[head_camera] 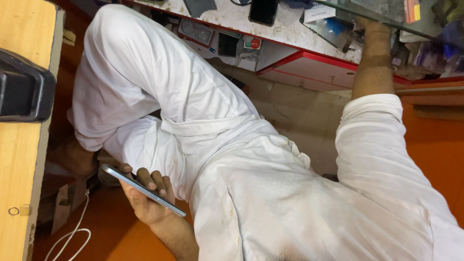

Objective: The person disassembles a smartphone, removes the back cover and internal components, and uses a screwdriver to manipulate parts. They then reassemble the phone, connect a charging cable, and wipe the device with a cloth.

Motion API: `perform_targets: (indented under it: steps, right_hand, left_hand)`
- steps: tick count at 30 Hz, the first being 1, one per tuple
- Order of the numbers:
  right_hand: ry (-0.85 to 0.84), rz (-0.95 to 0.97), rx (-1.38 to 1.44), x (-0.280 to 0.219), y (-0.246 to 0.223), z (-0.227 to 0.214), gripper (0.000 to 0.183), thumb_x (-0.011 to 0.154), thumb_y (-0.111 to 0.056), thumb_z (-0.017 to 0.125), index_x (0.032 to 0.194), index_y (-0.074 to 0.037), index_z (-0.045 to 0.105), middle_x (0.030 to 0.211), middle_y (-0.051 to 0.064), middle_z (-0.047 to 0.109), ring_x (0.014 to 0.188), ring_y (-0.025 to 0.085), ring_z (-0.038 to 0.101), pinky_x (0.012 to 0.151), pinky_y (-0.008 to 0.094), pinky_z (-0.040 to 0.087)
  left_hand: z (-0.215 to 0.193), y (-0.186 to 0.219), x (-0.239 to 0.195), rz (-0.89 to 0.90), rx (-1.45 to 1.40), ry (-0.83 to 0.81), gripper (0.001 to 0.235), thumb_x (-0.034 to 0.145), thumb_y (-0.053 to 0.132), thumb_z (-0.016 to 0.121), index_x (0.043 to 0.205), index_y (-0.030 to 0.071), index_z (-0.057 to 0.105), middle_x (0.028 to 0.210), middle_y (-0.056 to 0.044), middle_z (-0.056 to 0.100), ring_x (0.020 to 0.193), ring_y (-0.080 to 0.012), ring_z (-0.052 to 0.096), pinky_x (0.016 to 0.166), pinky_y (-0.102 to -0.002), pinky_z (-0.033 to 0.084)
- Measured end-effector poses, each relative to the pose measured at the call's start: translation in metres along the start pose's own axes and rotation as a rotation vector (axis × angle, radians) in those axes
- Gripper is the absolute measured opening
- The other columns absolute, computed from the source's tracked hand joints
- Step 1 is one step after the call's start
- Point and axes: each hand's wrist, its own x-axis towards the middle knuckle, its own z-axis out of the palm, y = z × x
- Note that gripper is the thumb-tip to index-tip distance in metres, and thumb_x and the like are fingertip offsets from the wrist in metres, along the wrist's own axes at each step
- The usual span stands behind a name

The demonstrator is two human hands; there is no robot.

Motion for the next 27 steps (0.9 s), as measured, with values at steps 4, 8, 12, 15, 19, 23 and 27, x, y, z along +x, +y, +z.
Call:
perform_targets:
  steps: [4, 8, 12, 15, 19, 23, 27]
  right_hand:
    - [0.000, -0.001, -0.070, -0.007, 0.026, -0.027, 0.045, 0.093, -0.037, 0.080, 0.118, -0.001, 0.068, 0.105, 0.016, 0.070, 0.092, 0.033, 0.069, 0.077, 0.045, 0.056]
    - [0.003, -0.138, -0.100, -0.008, 0.023, -0.029, 0.042, 0.093, -0.037, 0.078, 0.116, -0.003, 0.070, 0.101, 0.014, 0.071, 0.089, 0.032, 0.071, 0.074, 0.045, 0.057]
    - [0.014, -0.322, -0.101, -0.017, 0.015, -0.023, 0.039, 0.094, -0.038, 0.076, 0.113, -0.005, 0.073, 0.098, 0.013, 0.073, 0.085, 0.031, 0.072, 0.071, 0.045, 0.058]
    - [-0.047, -0.388, -0.150, -0.012, -0.002, -0.013, 0.037, 0.097, -0.039, 0.077, 0.114, -0.006, 0.074, 0.095, 0.011, 0.074, 0.082, 0.032, 0.073, 0.069, 0.046, 0.058]
    - [-0.114, -0.345, -0.157, 0.013, -0.005, -0.017, 0.032, 0.099, -0.034, 0.073, 0.116, -0.007, 0.074, 0.101, 0.013, 0.075, 0.088, 0.032, 0.073, 0.075, 0.046, 0.058]
    - [-0.101, -0.321, -0.216, 0.046, -0.005, -0.039, 0.026, 0.100, -0.028, 0.072, 0.115, -0.007, 0.076, 0.101, 0.013, 0.075, 0.089, 0.031, 0.074, 0.076, 0.044, 0.058]
    - [-0.109, -0.344, -0.205, 0.065, -0.050, -0.015, 0.021, 0.101, -0.022, 0.070, 0.114, -0.008, 0.078, 0.101, 0.013, 0.076, 0.089, 0.029, 0.074, 0.078, 0.043, 0.058]
  left_hand:
    - [-0.002, -0.001, 0.003, -0.007, -0.002, -0.022, 0.056, 0.103, 0.030, 0.074, 0.145, 0.011, 0.042, 0.086, -0.004, 0.063, 0.067, -0.0140, 0.057, 0.056, -0.023, 0.044]
    - [-0.003, -0.001, 0.000, -0.017, -0.037, -0.002, 0.053, 0.104, 0.028, 0.074, 0.143, 0.011, 0.042, 0.086, -0.005, 0.063, 0.068, -0.0151, 0.057, 0.057, -0.024, 0.044]
    - [-0.003, -0.001, 0.003, -0.021, -0.032, 0.059, 0.056, 0.102, 0.029, 0.076, 0.142, 0.011, 0.042, 0.088, -0.005, 0.062, 0.068, -0.0150, 0.057, 0.056, -0.024, 0.044]
    - [-0.002, -0.002, 0.006, -0.023, -0.015, 0.062, 0.058, 0.101, 0.029, 0.078, 0.144, 0.011, 0.042, 0.086, -0.005, 0.061, 0.067, -0.0144, 0.055, 0.055, -0.023, 0.043]
    - [-0.001, -0.003, 0.009, -0.015, 0.007, 0.077, 0.063, 0.099, 0.028, 0.080, 0.146, 0.011, 0.041, 0.089, -0.005, 0.059, 0.066, -0.0145, 0.054, 0.056, -0.023, 0.043]
    - [0.001, -0.006, 0.009, 0.020, -0.002, 0.099, 0.073, 0.096, 0.027, 0.082, 0.152, 0.012, 0.037, 0.089, -0.006, 0.057, 0.069, -0.0146, 0.054, 0.055, -0.024, 0.046]
    - [0.006, -0.013, 0.011, 0.042, 0.024, 0.279, 0.091, 0.086, 0.024, 0.086, 0.155, 0.011, 0.028, 0.102, -0.007, 0.059, 0.081, -0.0201, 0.062, 0.065, -0.032, 0.054]
